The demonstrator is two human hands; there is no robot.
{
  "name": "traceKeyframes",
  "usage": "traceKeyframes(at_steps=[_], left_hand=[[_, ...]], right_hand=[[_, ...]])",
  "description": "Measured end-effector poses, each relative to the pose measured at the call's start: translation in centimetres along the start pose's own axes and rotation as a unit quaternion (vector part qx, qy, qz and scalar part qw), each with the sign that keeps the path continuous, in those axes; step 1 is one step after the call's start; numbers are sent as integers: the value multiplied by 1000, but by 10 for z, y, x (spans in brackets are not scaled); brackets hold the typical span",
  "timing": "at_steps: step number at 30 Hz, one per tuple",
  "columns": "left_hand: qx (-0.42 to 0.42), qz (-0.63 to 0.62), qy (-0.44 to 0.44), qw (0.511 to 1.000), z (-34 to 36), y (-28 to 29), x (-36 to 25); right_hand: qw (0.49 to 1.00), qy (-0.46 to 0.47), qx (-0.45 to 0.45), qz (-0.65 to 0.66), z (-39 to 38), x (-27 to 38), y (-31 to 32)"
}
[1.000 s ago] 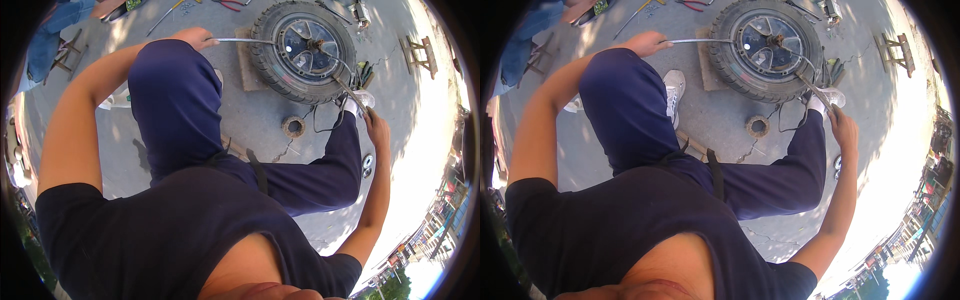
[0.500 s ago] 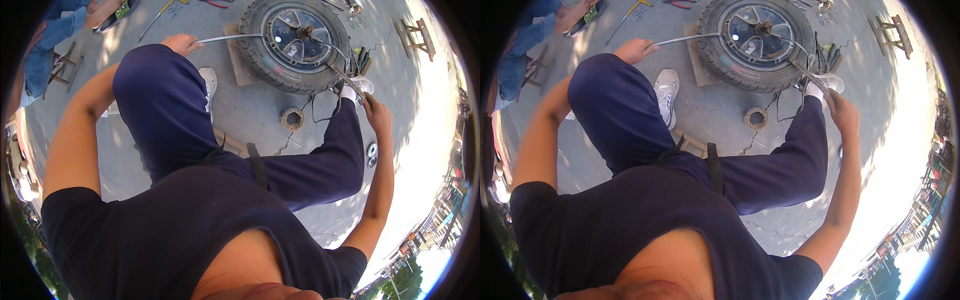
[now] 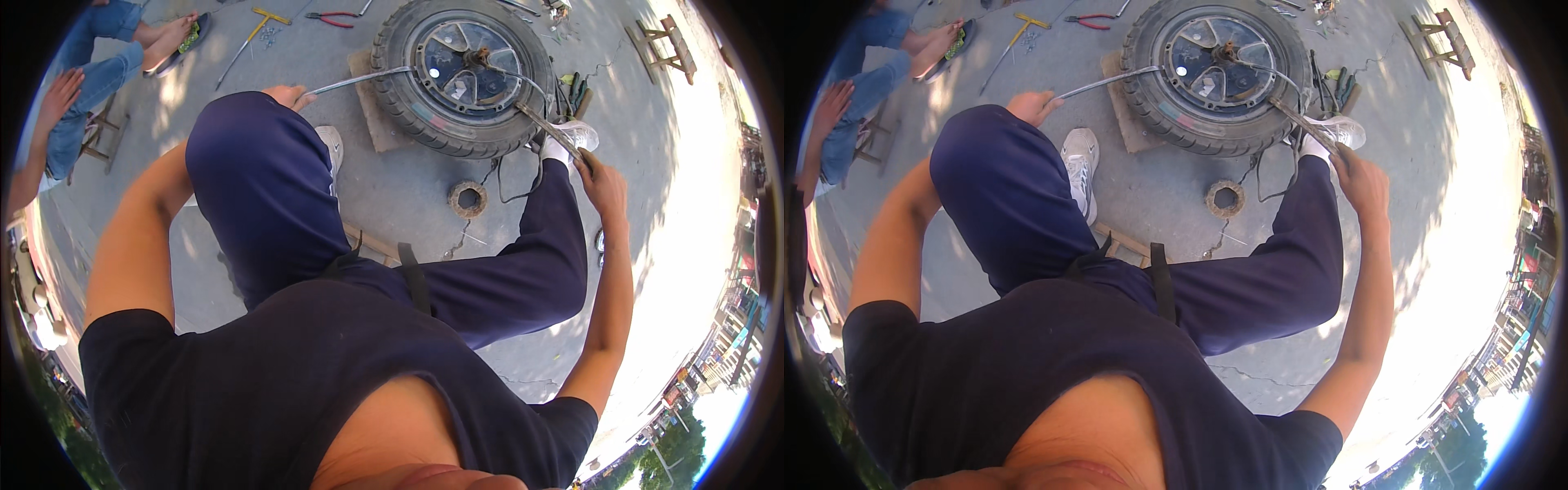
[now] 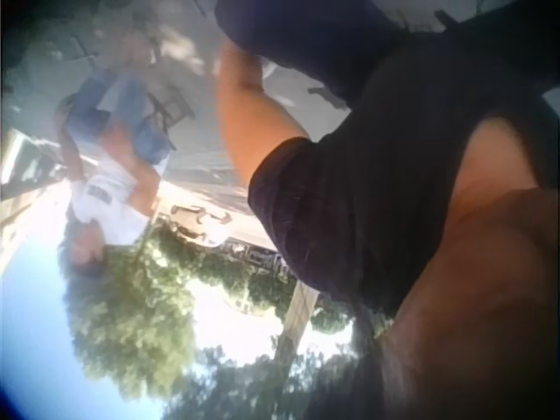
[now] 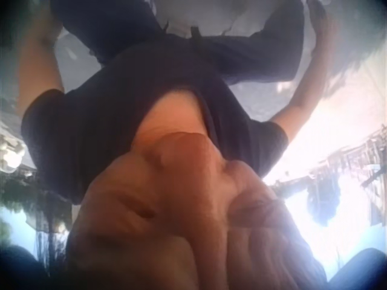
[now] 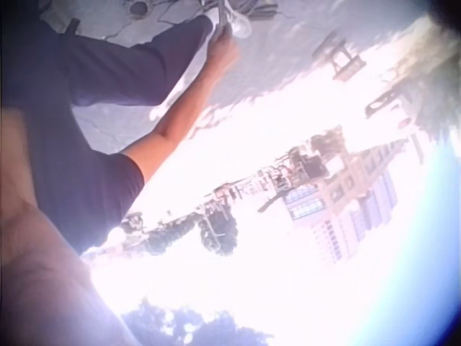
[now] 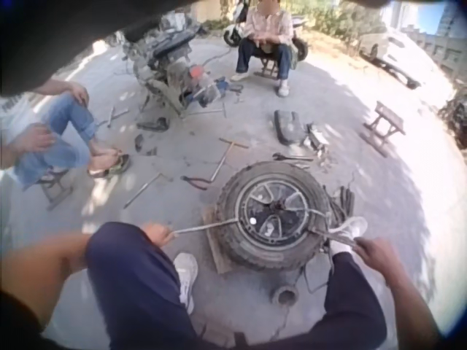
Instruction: The person uses two metal tire irons to pry and manipulate the bead of a motorcycle tire mounted on a rim. They repeatedly insert the tools between the tire and rim, lever the bead, and rotate the tire to work around the circumference. The task continues without a visible final state.
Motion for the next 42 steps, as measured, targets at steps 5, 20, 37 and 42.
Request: traceKeyframes(at_steps=[5, 20, 37, 42], left_hand=[[-34, 4, 16, 999, 0, -12, 11], [24, 117, -45, 992, 26, 111, -41], [12, 143, -83, 986, 82, 136, -43], [-15, 114, -135, 984, 99, 131, -23]], right_hand=[[1000, 18, -8, -20, 8, -1, 3], [1000, -5, -1, -1, -3, 3, 0], [1000, -15, 6, 20, -2, 3, -2], [999, -2, -4, 36, -3, -4, -6]])
Point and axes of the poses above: each hand's wrist, its own z-axis towards the middle knuckle, its own y-axis out of the back of the hand, x = y × z, the point moved 1 cm from there along z, towards the middle knuckle, and after that the axes turned 8 degrees about y, right-handed, at the moved point
